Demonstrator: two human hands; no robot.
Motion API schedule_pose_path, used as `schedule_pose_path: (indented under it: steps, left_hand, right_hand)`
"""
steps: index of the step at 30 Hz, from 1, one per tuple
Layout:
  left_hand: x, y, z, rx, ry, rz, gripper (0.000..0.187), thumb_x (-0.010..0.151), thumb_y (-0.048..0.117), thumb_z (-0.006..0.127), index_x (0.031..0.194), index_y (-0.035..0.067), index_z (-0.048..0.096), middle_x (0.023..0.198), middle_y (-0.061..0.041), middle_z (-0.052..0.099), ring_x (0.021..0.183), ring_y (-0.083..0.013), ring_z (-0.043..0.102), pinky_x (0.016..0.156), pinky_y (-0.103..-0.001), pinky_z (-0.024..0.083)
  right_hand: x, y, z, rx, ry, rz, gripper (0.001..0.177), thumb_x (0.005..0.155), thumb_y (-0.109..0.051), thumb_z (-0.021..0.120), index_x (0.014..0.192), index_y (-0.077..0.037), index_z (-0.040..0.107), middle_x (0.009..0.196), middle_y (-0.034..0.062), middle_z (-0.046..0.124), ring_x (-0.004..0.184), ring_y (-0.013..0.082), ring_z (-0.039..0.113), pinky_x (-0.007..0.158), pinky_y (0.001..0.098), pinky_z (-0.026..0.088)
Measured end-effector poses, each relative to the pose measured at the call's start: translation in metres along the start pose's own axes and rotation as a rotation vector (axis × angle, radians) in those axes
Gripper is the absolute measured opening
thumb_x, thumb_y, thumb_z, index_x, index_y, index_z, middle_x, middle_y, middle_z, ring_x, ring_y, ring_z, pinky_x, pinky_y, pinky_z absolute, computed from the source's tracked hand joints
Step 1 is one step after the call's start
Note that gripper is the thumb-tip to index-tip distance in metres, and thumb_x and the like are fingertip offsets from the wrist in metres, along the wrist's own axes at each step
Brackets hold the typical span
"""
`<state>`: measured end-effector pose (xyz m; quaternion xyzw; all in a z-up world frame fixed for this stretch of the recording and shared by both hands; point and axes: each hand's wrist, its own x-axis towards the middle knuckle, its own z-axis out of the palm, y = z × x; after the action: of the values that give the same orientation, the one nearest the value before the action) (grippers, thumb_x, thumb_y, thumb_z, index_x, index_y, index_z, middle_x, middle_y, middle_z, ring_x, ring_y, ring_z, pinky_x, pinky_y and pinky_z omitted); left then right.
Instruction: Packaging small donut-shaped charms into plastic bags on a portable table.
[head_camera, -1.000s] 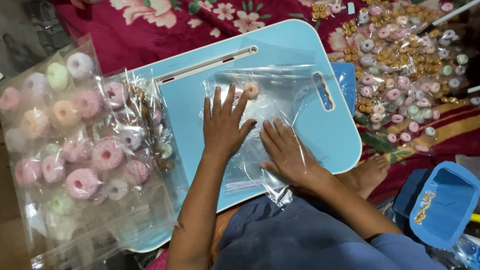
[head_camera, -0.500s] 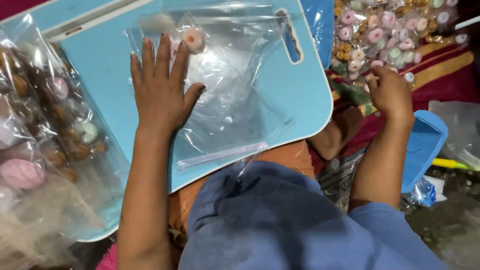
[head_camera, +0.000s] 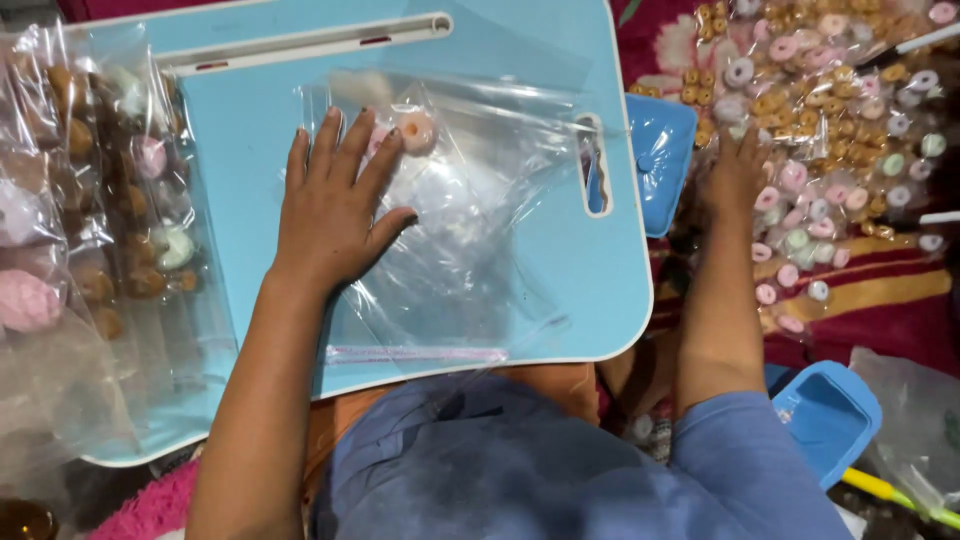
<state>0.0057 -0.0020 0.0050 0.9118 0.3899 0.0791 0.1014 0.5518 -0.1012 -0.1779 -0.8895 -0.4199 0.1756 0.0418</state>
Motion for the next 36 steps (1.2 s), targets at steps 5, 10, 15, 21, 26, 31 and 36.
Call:
schedule_pose_path:
  steps: [5, 10, 15, 21, 26, 31, 36]
  left_hand:
    - [0.001, -0.002, 0.003, 0.015, 0.010, -0.002, 0.075, 0.101, 0.060, 0.046, 0.163, 0.020, 0.032, 0.169, -0.016, 0.029, 0.154, -0.0450, 0.020, 0.123, -0.062, 0.012]
    - [-0.001, 0.001, 0.005, -0.068, 0.018, -0.055, 0.081, 0.100, 0.068, 0.041, 0.162, 0.016, 0.037, 0.170, -0.019, 0.024, 0.157, -0.0441, 0.008, 0.124, -0.062, 0.007]
    - [-0.007, -0.002, 0.010, -0.042, 0.162, -0.019, 0.088, 0.102, 0.067, 0.044, 0.163, 0.005, 0.030, 0.171, -0.021, 0.015, 0.156, -0.0460, 0.003, 0.125, -0.063, 0.005]
    - [-0.010, -0.004, 0.009, 0.085, 0.438, 0.073, 0.084, 0.100, 0.067, 0.056, 0.158, 0.008, 0.041, 0.166, -0.018, 0.033, 0.153, -0.0455, 0.022, 0.122, -0.066, 0.016]
    - [-0.036, 0.018, 0.004, 0.015, 0.593, 0.062, 0.051, 0.104, 0.042, 0.055, 0.143, 0.010, 0.059, 0.141, -0.012, 0.063, 0.135, -0.0387, 0.055, 0.117, -0.063, 0.034]
    - [-0.093, 0.095, 0.011, -0.151, 0.143, 0.220, 0.081, 0.081, 0.050, 0.077, 0.140, -0.002, 0.057, 0.148, -0.027, 0.053, 0.142, -0.0512, 0.044, 0.117, -0.065, 0.030]
    - [-0.090, 0.072, 0.010, -0.157, 0.026, 0.162, 0.083, 0.084, 0.051, 0.074, 0.147, 0.002, 0.052, 0.155, -0.023, 0.048, 0.148, -0.0497, 0.035, 0.119, -0.069, 0.022]
  right_hand:
    - [-0.011, 0.046, 0.070, -0.039, 0.297, -0.131, 0.046, 0.098, -0.020, 0.061, 0.143, -0.013, 0.057, 0.144, 0.0235, 0.048, 0.121, 0.0483, 0.048, 0.086, 0.0612, 0.047]
    - [-0.063, 0.088, 0.108, 0.241, 0.763, -0.073, 0.048, 0.082, 0.005, 0.074, 0.124, -0.019, 0.072, 0.116, 0.0142, 0.063, 0.110, 0.0434, 0.062, 0.096, 0.0507, 0.047]
    - [-0.167, 0.063, 0.105, 0.687, 0.944, 0.084, 0.038, 0.096, -0.004, 0.071, 0.134, -0.006, 0.066, 0.121, 0.0247, 0.065, 0.109, 0.0413, 0.065, 0.096, 0.0457, 0.053]
    - [-0.209, -0.010, 0.002, 0.844, 1.101, -0.117, 0.036, 0.105, -0.003, 0.075, 0.130, 0.004, 0.051, 0.125, 0.0267, 0.047, 0.113, 0.0404, 0.055, 0.099, 0.0511, 0.050]
    - [-0.206, -0.066, -0.065, 0.876, 1.180, -0.402, 0.027, 0.101, 0.015, 0.069, 0.121, 0.005, 0.052, 0.116, 0.0239, 0.053, 0.104, 0.0346, 0.056, 0.083, 0.0440, 0.051]
    - [-0.234, -0.162, -0.076, 0.955, 0.854, -0.776, 0.038, 0.091, 0.014, 0.088, 0.100, 0.007, 0.052, 0.113, 0.0333, 0.060, 0.108, 0.0442, 0.059, 0.091, 0.0471, 0.052]
    - [-0.275, -0.209, -0.055, 1.139, 0.542, -0.817, 0.022, 0.088, 0.021, 0.067, 0.100, 0.007, 0.055, 0.126, 0.0323, 0.056, 0.116, 0.0383, 0.059, 0.079, 0.0404, 0.060]
